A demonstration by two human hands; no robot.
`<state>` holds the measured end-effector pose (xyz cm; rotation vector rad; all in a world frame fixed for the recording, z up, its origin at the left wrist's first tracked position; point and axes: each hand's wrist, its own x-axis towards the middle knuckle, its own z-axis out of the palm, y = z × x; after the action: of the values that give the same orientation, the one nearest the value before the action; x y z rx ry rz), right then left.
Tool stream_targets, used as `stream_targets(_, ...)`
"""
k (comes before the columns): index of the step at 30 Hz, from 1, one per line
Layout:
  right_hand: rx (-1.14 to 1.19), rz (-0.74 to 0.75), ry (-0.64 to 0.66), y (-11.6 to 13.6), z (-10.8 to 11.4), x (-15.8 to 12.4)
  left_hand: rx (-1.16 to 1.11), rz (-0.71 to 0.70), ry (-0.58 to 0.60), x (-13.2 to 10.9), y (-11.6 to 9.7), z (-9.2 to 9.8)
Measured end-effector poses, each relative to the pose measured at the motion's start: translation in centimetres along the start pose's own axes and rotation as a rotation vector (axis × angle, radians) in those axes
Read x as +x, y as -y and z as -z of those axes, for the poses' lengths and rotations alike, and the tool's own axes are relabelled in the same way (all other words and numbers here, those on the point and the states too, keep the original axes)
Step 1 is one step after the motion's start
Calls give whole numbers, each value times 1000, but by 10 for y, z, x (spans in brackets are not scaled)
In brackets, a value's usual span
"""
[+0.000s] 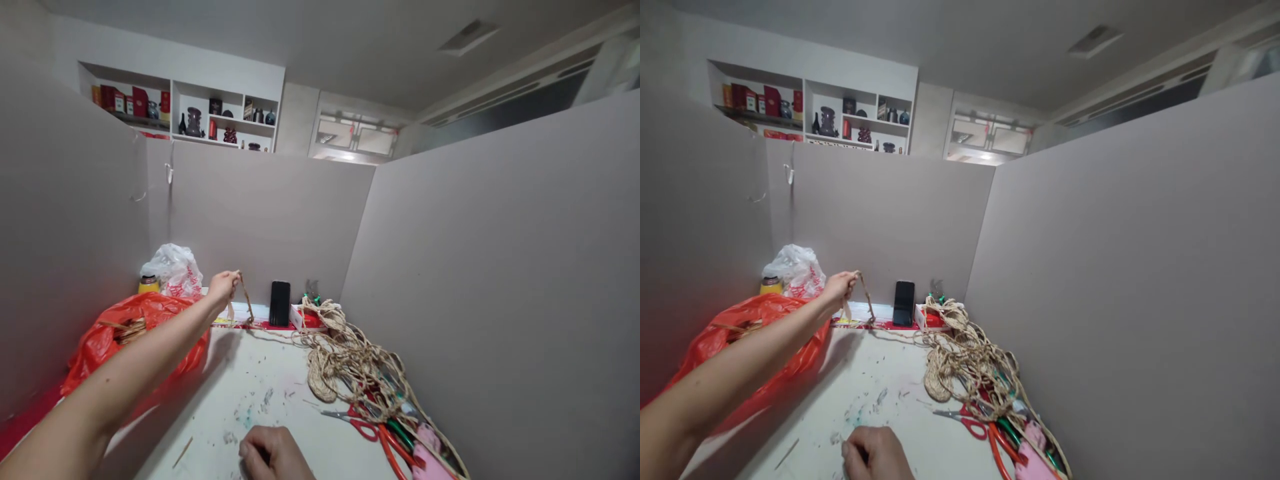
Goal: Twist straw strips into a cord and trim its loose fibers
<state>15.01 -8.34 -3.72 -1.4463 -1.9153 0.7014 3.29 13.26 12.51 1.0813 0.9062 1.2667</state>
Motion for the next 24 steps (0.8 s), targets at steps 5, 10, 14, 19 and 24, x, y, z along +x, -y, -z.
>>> stream_targets(5, 50, -13, -11, -3, 3, 2, 14, -199, 59, 5, -55, -45)
stream_targets(10, 149, -28, -109, -9, 4, 2, -28, -379, 169, -26, -110, -69)
stream_targets(14, 500, -38, -291, -10, 9, 7, -47, -533, 190, -58, -151, -67)
stream_targets(19, 816, -184, -538, -15, 39, 23, 23, -716, 109, -93, -201, -49)
stream_targets(24, 1180, -302, -749, -35, 97, 27, 79, -854, -96, -111, -245, -15)
